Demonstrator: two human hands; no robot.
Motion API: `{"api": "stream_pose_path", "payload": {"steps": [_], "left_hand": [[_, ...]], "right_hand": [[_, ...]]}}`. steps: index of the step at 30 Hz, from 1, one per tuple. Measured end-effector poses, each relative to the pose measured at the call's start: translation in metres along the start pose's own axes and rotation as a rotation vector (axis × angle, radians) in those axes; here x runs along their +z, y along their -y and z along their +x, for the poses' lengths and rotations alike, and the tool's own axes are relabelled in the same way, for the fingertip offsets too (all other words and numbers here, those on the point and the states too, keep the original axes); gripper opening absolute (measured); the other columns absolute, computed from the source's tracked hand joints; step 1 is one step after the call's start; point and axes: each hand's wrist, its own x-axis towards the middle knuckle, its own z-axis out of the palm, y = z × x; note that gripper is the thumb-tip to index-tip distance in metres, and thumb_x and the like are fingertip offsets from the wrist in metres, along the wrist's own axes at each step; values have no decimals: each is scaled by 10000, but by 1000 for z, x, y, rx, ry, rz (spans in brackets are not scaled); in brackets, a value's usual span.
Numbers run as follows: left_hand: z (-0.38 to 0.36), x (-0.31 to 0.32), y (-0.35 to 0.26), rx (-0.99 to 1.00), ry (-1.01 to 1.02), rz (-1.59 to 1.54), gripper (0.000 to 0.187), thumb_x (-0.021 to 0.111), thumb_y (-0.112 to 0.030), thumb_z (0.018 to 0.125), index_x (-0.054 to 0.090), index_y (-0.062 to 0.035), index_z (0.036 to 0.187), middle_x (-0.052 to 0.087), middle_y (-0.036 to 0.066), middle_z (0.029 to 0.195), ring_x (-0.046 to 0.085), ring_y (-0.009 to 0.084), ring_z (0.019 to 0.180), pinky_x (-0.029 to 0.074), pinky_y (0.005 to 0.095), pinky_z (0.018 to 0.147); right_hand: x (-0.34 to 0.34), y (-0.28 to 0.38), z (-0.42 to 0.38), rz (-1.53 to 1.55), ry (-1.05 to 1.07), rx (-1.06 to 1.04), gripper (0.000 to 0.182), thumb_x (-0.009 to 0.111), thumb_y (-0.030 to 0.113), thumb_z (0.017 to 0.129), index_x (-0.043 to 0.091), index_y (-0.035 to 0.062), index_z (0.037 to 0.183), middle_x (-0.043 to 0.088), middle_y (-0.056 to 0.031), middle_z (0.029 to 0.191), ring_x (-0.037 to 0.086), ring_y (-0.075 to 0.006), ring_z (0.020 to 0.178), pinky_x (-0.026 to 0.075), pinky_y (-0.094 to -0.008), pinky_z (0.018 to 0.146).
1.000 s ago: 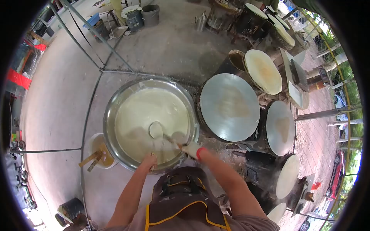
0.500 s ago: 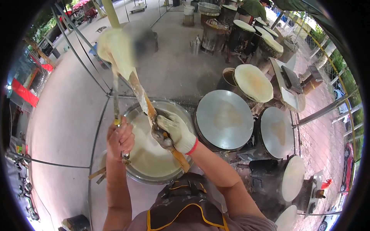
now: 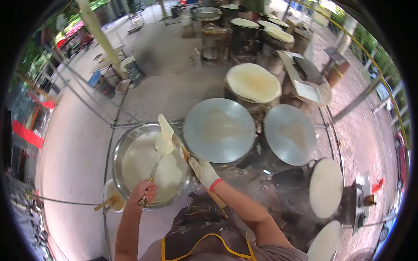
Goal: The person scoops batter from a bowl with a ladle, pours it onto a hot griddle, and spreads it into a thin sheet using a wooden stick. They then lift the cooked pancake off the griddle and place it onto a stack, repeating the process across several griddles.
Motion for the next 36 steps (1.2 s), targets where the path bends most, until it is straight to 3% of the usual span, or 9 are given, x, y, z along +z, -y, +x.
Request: {"api": "stream_pose_path", "payload": {"steps": [4,8,17,23,27,28,31,32,36], "left_hand": [[50,103,37,-344,309,-567,220,369,-88,915,361,-74,695,366,-1,581,358,49,401,299,181,339],[103,204,49,-485,441,-790,226,346,-80,930,348,-38,708,350,2,603,375,58,426,345,199,372],[186,370,74,-298,718,98,74,480,-96,890,416,-83,856,323,-32,592,303,42,395,276,184,330],[272,453,95,-50,740,649,113,485,-72,859,379,-81,895,377,-8,605,333,64,386,298,230,335],[359,472,136,43,666,893,123,488,-74,859,368,-90,879,388,-7,610,357,51,396,312,236,335],[392,466,146,20,676,983,146,497,-82,840,397,-63,944,488,68,640,495,176,445,414,322,406],[466,445,177,656,534,1541,250,500,-98,822,414,-33,1047,588,186,754,596,358,638,481,435,582],[466,452,167,654,516,1608,278,499,-105,820,412,-29,1072,593,211,799,589,389,707,473,454,636],[476,474,126,639,433,1830,312,489,-126,824,415,-23,1110,607,259,883,586,437,834,458,503,732]], "right_hand": [[-104,-95,-57,-652,-118,-383,435,415,325,914,428,124,1299,606,-134,1003,608,-323,822,484,-397,732],[-208,-129,-164,-880,-270,20,417,395,388,905,446,248,1295,564,-203,1127,578,-366,956,472,-417,800],[-299,-145,-247,-370,-629,136,403,464,323,893,473,229,1284,601,-191,1039,558,-390,966,470,-422,785],[-373,-201,-168,182,-1185,49,396,500,227,895,485,177,1288,650,-107,875,605,-172,683,477,-295,624],[-393,-178,-152,886,-1419,4,405,478,208,915,459,210,1319,430,38,593,367,-53,417,312,-224,364],[-394,-194,-138,923,-1503,-91,405,489,251,908,473,198,1310,479,24,611,388,-52,422,352,-230,381],[-386,-241,-108,242,-1590,188,413,518,288,881,495,215,1287,621,-69,718,543,-146,469,446,-304,448],[-378,-223,-115,-117,-1590,366,416,539,315,852,513,241,1261,656,-161,917,653,-280,701,503,-375,628],[-382,-178,-115,-28,-1505,560,385,511,327,865,520,264,1244,622,-197,989,606,-364,894,480,-411,751]]}}
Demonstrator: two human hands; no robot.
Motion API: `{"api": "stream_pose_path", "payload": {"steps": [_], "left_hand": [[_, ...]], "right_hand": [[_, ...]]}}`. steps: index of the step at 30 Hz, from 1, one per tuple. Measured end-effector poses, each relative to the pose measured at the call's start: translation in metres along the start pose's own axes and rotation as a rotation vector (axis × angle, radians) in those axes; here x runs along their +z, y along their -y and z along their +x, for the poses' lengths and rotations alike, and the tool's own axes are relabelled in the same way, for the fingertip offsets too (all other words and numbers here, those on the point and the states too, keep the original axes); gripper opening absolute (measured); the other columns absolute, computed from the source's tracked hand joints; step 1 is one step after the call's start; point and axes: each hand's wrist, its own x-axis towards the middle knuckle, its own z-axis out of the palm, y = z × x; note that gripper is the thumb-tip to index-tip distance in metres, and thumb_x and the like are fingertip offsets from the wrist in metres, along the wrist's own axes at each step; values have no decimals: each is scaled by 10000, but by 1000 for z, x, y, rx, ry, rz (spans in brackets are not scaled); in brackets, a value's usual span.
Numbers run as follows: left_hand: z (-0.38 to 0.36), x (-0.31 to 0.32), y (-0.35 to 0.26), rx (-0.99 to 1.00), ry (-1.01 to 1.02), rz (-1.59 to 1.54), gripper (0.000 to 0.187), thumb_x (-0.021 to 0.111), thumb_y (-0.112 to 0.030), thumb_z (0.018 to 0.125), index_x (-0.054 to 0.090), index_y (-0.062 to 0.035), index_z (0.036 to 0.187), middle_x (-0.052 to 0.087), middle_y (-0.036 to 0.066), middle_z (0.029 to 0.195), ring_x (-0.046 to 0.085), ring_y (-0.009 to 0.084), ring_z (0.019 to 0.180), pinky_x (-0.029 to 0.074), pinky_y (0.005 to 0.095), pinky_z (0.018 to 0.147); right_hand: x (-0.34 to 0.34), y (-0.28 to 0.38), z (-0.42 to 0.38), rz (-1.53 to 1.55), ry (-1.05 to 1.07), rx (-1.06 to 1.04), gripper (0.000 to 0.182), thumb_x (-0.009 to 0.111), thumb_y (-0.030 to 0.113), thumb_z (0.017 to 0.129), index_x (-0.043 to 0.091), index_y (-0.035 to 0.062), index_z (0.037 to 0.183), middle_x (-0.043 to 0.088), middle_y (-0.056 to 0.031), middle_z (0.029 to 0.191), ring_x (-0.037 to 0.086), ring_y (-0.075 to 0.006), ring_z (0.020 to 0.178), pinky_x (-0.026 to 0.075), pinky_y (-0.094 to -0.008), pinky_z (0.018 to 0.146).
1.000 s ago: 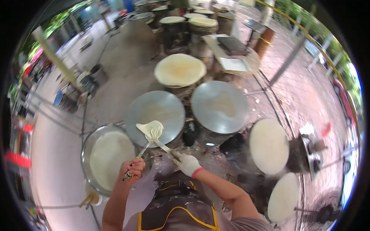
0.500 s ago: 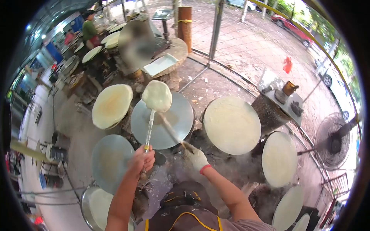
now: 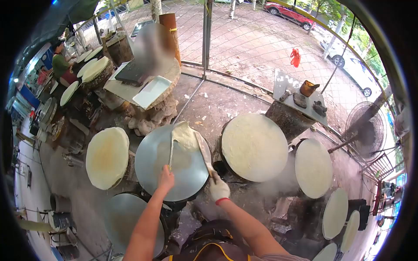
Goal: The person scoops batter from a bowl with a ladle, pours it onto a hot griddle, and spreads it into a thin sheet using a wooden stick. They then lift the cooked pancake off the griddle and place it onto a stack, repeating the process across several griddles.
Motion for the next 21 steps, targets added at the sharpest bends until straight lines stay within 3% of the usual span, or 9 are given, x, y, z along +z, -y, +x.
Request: {"api": "stream_pose_path", "payload": {"steps": [1,4,7,8,11,15,17,19,21], "left_hand": [[6,-7,4,-19,12,42,301,485,-129,829,418,-24,1103,609,259,880,592,430,829,458,509,725],[17,-25,19,-8,-18,121,283,478,-117,833,424,-18,1093,611,261,874,594,430,826,463,505,719],[17,-46,35,-21,-31,122,261,464,-89,839,425,-6,1084,605,261,881,591,424,838,463,494,728],[17,-49,39,-15,-41,144,258,468,-87,843,424,-4,1084,601,257,892,590,420,844,463,489,733],[12,-58,50,1,-65,203,253,484,-88,855,423,1,1084,589,242,920,588,407,861,462,477,747],[4,-69,60,43,-138,212,250,506,-113,868,426,-10,1081,568,225,962,587,399,863,458,482,749],[-2,-77,69,10,-145,204,281,513,-118,864,421,-19,1110,556,227,992,582,401,871,455,484,752],[-13,-87,72,-83,-93,188,356,523,-113,848,408,-23,1172,543,234,1024,572,405,896,450,480,763],[-23,-86,79,-71,-124,253,428,537,-90,818,405,-53,1223,514,217,1024,566,397,892,454,468,760]], "right_hand": [[43,-20,20,235,-62,-137,400,512,314,863,527,193,1244,629,-220,946,624,-339,882,480,-391,748],[30,39,35,550,332,136,407,537,250,874,531,64,1236,673,-87,882,588,-114,684,468,-252,635],[17,29,16,441,-43,-30,392,533,228,868,546,57,1221,670,-68,849,562,-87,641,457,-241,586],[27,20,9,552,-54,87,387,514,214,863,551,56,1214,677,-76,856,581,-104,661,468,-253,605],[68,37,6,301,-10,-109,394,523,247,861,562,66,1209,645,-55,752,525,-77,571,434,-240,530],[33,82,15,678,234,99,390,515,236,864,563,55,1206,518,30,617,430,-64,501,350,-224,457],[41,62,14,741,12,80,395,518,244,857,569,61,1203,620,-27,727,547,-105,605,447,-240,571],[63,52,6,320,-11,2,392,512,251,862,565,83,1213,646,-71,789,586,-124,665,474,-249,641],[72,74,19,432,203,-74,376,524,293,879,574,118,1208,608,-41,730,518,-94,535,406,-238,491]]}}
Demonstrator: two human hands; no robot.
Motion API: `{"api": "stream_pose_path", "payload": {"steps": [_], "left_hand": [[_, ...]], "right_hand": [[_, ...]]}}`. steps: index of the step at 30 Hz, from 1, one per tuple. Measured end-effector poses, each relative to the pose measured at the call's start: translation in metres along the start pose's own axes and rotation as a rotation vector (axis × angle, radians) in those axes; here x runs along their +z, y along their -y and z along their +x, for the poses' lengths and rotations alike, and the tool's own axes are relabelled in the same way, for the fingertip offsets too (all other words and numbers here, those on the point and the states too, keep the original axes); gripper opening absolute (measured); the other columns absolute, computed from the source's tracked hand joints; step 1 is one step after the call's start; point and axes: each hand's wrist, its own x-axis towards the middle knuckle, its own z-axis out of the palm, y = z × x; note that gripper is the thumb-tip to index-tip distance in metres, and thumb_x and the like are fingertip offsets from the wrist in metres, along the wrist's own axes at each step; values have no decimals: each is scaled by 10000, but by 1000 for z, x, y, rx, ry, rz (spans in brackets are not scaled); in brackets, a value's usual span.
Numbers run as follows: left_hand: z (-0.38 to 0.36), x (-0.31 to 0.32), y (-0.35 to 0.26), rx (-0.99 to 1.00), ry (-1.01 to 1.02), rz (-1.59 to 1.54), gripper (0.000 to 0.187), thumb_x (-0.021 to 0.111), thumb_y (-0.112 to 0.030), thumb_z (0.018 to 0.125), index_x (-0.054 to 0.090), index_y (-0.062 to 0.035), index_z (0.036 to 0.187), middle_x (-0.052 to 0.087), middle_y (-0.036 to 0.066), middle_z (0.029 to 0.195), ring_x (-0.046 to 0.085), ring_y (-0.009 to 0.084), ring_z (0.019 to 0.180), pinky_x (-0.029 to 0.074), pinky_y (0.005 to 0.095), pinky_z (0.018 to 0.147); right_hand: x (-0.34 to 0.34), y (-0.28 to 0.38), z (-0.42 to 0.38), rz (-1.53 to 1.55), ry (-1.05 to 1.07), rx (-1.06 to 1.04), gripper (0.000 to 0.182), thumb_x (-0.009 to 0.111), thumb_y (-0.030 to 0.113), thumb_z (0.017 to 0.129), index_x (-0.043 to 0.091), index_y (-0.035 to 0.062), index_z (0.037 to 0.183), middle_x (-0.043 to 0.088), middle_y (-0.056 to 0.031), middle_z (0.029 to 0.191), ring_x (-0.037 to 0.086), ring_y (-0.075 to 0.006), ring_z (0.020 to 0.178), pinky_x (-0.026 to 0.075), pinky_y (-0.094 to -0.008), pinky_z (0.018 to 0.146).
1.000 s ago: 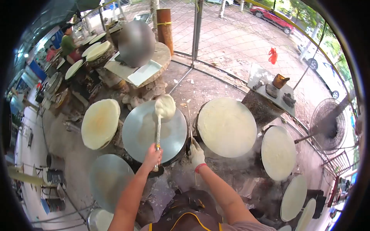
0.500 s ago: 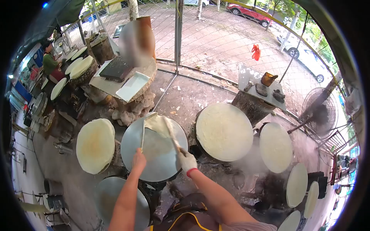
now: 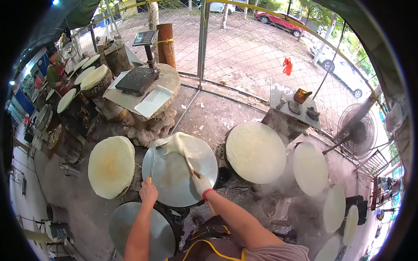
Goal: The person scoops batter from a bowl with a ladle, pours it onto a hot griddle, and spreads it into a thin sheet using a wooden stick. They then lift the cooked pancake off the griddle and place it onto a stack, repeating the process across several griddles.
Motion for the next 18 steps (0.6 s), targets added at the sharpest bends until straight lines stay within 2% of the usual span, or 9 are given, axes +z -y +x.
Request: {"api": "stream_pose_path", "payload": {"steps": [2,4,6,8,9,12,14,16,18], "left_hand": [[-7,-7,8,9,-19,45,515,546,-63,787,391,-100,1277,483,197,1013,561,384,889,458,455,753],[-17,-20,16,6,-16,57,622,551,-32,756,366,-166,1334,449,176,992,555,366,886,464,443,743],[-22,-20,31,-1,-24,65,666,566,-18,748,357,-207,1351,428,165,966,545,353,872,463,440,724],[-33,-22,40,-1,-23,64,691,574,-2,737,362,-228,1356,417,161,951,538,344,860,462,433,717],[-41,-24,41,0,-19,53,694,576,7,731,372,-228,1352,416,162,949,536,341,855,461,429,720],[-60,-21,55,-13,-56,36,703,582,24,714,393,-223,1344,419,162,937,527,336,840,454,417,720],[-72,-13,75,-25,-85,-6,703,579,32,709,401,-218,1341,423,161,928,522,336,834,448,415,715],[-82,-7,89,-32,-109,-77,700,566,43,709,406,-214,1340,430,159,919,519,338,832,443,417,710],[-94,-9,90,-13,-89,-18,721,574,42,707,395,-238,1347,434,161,928,525,341,836,442,431,718]], "right_hand": [[-20,32,1,284,208,255,370,539,296,878,583,114,1196,571,-8,685,447,-67,486,348,-222,443],[-35,12,4,86,54,67,354,546,277,871,596,112,1180,589,-15,720,486,-76,535,397,-210,483],[-19,-28,14,392,-134,37,357,546,274,862,600,122,1180,621,-46,783,527,-91,599,434,-218,547],[1,-11,10,-256,-131,-47,366,555,301,861,599,135,1184,638,-81,852,550,-108,650,458,-227,617],[13,-13,27,-207,19,-79,365,556,313,863,597,151,1187,615,-59,781,521,-112,562,441,-240,525],[-20,45,16,101,341,317,338,562,309,856,612,185,1166,592,-42,700,524,-105,528,430,-266,474],[-42,41,9,13,227,171,352,575,289,863,592,154,1187,518,18,628,394,-47,434,306,-203,375],[-40,13,20,242,-64,157,353,566,290,862,602,127,1172,595,-23,676,491,-81,501,405,-238,446],[-21,16,17,-36,-94,124,341,539,290,867,619,98,1138,655,-67,767,580,-128,628,477,-273,594]]}}
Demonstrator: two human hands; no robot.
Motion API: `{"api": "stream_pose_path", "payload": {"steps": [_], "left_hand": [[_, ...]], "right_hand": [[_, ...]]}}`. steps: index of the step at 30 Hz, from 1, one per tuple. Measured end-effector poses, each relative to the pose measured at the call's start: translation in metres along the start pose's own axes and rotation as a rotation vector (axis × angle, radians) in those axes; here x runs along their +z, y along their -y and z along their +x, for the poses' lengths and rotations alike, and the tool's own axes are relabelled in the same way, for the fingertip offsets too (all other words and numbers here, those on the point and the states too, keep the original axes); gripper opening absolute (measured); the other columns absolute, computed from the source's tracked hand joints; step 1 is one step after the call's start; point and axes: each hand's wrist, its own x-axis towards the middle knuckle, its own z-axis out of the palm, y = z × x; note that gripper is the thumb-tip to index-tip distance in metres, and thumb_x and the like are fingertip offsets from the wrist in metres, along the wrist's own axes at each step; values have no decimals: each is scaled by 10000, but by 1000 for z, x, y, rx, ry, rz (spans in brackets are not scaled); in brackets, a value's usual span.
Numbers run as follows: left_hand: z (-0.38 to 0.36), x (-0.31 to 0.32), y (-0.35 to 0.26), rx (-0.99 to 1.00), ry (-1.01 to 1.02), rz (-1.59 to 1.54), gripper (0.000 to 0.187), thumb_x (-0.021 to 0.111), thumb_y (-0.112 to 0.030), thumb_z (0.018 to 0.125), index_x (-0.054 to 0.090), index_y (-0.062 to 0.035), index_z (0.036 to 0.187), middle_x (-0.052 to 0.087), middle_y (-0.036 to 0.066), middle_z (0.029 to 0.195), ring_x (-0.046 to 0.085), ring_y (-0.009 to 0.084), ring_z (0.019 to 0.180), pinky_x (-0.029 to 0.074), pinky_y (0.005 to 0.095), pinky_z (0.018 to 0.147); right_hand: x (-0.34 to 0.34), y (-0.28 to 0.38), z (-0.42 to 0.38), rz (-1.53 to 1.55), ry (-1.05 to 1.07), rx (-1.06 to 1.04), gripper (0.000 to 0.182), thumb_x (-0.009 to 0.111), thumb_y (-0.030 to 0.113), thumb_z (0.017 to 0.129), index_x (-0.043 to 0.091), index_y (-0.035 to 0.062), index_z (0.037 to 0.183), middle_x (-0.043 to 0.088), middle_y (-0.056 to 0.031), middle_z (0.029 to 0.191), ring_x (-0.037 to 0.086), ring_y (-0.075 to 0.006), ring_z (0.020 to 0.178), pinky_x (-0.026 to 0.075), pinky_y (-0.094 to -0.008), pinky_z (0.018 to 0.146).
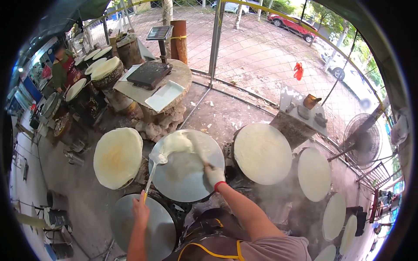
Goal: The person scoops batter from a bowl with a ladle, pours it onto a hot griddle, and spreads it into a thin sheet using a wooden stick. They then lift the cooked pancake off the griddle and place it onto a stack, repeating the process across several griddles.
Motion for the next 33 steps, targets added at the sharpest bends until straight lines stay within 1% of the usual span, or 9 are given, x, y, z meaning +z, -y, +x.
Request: {"api": "stream_pose_path", "payload": {"steps": [2,4,11,14,18,20,21,24,33], "left_hand": [[-10,-12,-13,7,12,13,716,572,40,709,394,-232,1347,439,164,927,524,345,838,441,437,721],[-21,-26,-31,1,33,-14,686,560,38,716,404,-198,1341,445,169,916,518,351,837,438,433,721],[-51,-21,-35,-76,43,-44,668,574,-18,721,406,-206,1340,450,158,925,527,326,812,445,427,692],[-58,-23,-50,-105,52,-21,655,579,-33,716,423,-203,1329,453,153,923,526,324,790,445,422,683],[-82,0,-31,-32,-119,-167,598,594,-41,700,483,-139,1280,475,151,889,523,314,765,442,405,684],[-92,7,-30,-26,-216,-310,552,598,-45,708,502,-84,1251,497,148,869,529,296,772,442,394,691],[-98,13,-33,-46,-243,-401,522,596,-47,721,507,-51,1236,510,143,861,532,281,780,442,387,697],[-100,44,-35,-269,-237,-782,428,581,-58,776,503,12,1191,531,109,819,546,207,727,449,339,635],[-94,4,-110,-603,-169,-1315,201,488,-64,862,450,-13,1052,412,-1,604,377,67,391,336,231,353]], "right_hand": [[28,15,8,-291,153,-345,347,534,287,856,624,103,1136,663,-80,825,599,-137,693,475,-271,662],[10,40,4,-118,504,81,336,556,280,849,634,99,1120,637,-52,768,573,-103,642,464,-255,586],[7,-15,44,129,316,4,345,595,291,854,632,74,1119,608,-9,731,539,-88,603,443,-244,546],[12,37,22,-333,502,-202,318,600,251,857,627,106,1138,612,1,741,534,-69,639,436,-211,581],[-27,18,51,-82,653,-114,330,589,217,864,605,53,1151,602,9,736,511,-40,617,424,-204,536],[-14,15,62,655,494,5,357,587,268,853,617,8,1096,639,-32,774,563,-85,653,462,-237,567],[-11,13,68,153,228,-122,388,583,290,857,597,5,1121,632,-31,769,561,-87,650,455,-232,550],[-6,65,36,-242,792,-88,392,575,297,862,596,2,1118,630,-36,766,559,-94,636,453,-230,550],[-4,65,79,-177,899,-40,271,619,241,827,659,40,1004,557,4,637,466,-69,494,376,-219,447]]}}
